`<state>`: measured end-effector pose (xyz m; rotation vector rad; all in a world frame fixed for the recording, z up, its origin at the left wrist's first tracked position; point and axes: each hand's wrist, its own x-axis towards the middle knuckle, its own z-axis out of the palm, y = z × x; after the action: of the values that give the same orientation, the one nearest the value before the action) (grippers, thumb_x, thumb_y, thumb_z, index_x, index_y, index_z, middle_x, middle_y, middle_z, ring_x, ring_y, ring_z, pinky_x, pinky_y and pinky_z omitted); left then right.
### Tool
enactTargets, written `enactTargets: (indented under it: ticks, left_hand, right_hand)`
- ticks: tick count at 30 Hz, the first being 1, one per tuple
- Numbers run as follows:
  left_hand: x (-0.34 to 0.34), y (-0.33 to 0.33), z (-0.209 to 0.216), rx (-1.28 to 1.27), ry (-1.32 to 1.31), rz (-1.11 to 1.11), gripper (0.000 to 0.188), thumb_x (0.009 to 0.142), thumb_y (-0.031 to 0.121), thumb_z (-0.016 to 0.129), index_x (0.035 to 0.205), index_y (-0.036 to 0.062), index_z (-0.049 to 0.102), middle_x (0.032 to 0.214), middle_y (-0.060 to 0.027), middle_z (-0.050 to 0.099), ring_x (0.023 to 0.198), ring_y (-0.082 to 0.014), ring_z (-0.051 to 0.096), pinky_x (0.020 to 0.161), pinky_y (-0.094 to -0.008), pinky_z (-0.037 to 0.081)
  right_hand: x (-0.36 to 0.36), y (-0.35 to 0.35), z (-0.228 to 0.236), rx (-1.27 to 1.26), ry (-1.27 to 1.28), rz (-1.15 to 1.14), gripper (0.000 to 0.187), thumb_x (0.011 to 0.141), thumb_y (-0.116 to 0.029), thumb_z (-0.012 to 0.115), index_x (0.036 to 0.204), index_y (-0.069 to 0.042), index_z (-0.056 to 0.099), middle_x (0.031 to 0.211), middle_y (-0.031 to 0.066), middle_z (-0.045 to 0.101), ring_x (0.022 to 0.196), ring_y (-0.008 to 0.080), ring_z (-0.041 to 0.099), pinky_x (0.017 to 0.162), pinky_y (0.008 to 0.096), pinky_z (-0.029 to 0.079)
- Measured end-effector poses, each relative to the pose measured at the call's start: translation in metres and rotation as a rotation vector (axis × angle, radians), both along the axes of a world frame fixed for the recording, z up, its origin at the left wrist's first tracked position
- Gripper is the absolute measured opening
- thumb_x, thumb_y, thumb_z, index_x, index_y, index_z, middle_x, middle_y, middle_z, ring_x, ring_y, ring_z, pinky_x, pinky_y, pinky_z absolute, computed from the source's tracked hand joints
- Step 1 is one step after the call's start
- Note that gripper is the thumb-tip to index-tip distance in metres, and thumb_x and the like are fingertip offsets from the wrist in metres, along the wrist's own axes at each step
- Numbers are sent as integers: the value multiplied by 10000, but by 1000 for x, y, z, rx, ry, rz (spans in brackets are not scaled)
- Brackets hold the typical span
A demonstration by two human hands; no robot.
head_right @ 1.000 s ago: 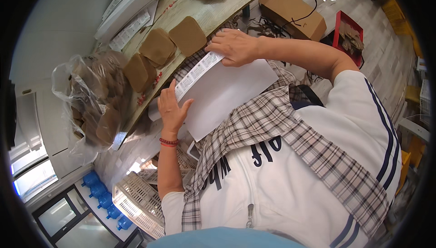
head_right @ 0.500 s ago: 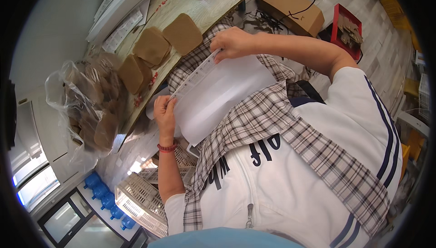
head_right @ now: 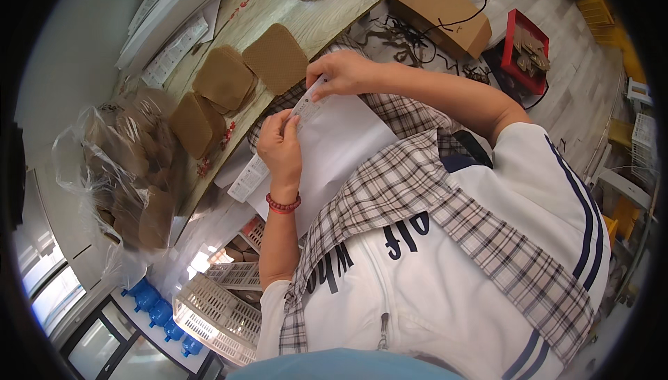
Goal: The person repeatedly picks up small brown pouches, peels off white labels from a sheet, and sticks them onto the pouches. Finished pouches are stacked on the table. The person handles the pouches and labels by hand throughout the clip.
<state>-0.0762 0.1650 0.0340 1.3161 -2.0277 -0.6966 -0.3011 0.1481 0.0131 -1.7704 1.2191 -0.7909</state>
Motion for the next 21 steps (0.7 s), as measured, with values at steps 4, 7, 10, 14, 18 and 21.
enactTargets:
  ticks: [4, 7, 10, 14, 18, 21]
  left_hand:
    - [-3, 1, -2, 87, 60, 21, 183, 844, 19, 671, 1015, 53, 725, 777, -69, 600, 706, -218, 575, 655, -341, 456]
    - [-4, 3, 2, 86, 30, -4, 227, 849, 17, 670, 1062, 69, 732, 784, -63, 598, 711, -214, 570, 653, -338, 455]
    - [-3, 5, 3, 98, 33, -23, 240, 860, 30, 677, 1088, 79, 734, 783, -59, 594, 708, -204, 562, 652, -331, 454]
    - [-7, 5, 5, 125, 59, -15, 187, 885, 63, 683, 1063, 71, 742, 762, -58, 589, 681, -193, 554, 635, -323, 449]
    - [-10, 4, 2, 111, 118, -17, 137, 908, 88, 675, 1021, 57, 747, 739, -64, 594, 655, -188, 558, 616, -317, 445]
    - [-11, 5, 3, 170, 155, -18, 120, 909, 100, 676, 995, 47, 741, 735, -68, 604, 653, -189, 568, 612, -318, 445]
  right_hand:
    - [-19, 7, -11, 80, -241, -84, 192, 864, -100, 733, 1043, -36, 711, 908, 44, 663, 871, 140, 622, 750, 282, 499]
    - [-18, 18, -11, -53, -245, -144, 196, 863, -78, 724, 1057, -48, 720, 915, 55, 664, 872, 155, 629, 753, 282, 502]
    - [-19, 30, -3, -118, -190, -219, 194, 855, -56, 722, 1049, -60, 730, 919, 68, 660, 853, 188, 643, 743, 281, 513]
    - [-16, 41, -2, -306, -56, -305, 183, 831, -43, 735, 1012, -74, 741, 934, 78, 663, 815, 216, 661, 703, 284, 539]
    - [-17, 45, -4, -489, 72, -342, 176, 801, -33, 754, 970, -80, 749, 959, 78, 672, 805, 207, 674, 678, 283, 554]
    - [-14, 47, -6, -534, 64, -396, 144, 788, -94, 763, 928, -124, 752, 936, 44, 681, 795, 214, 679, 660, 291, 554]
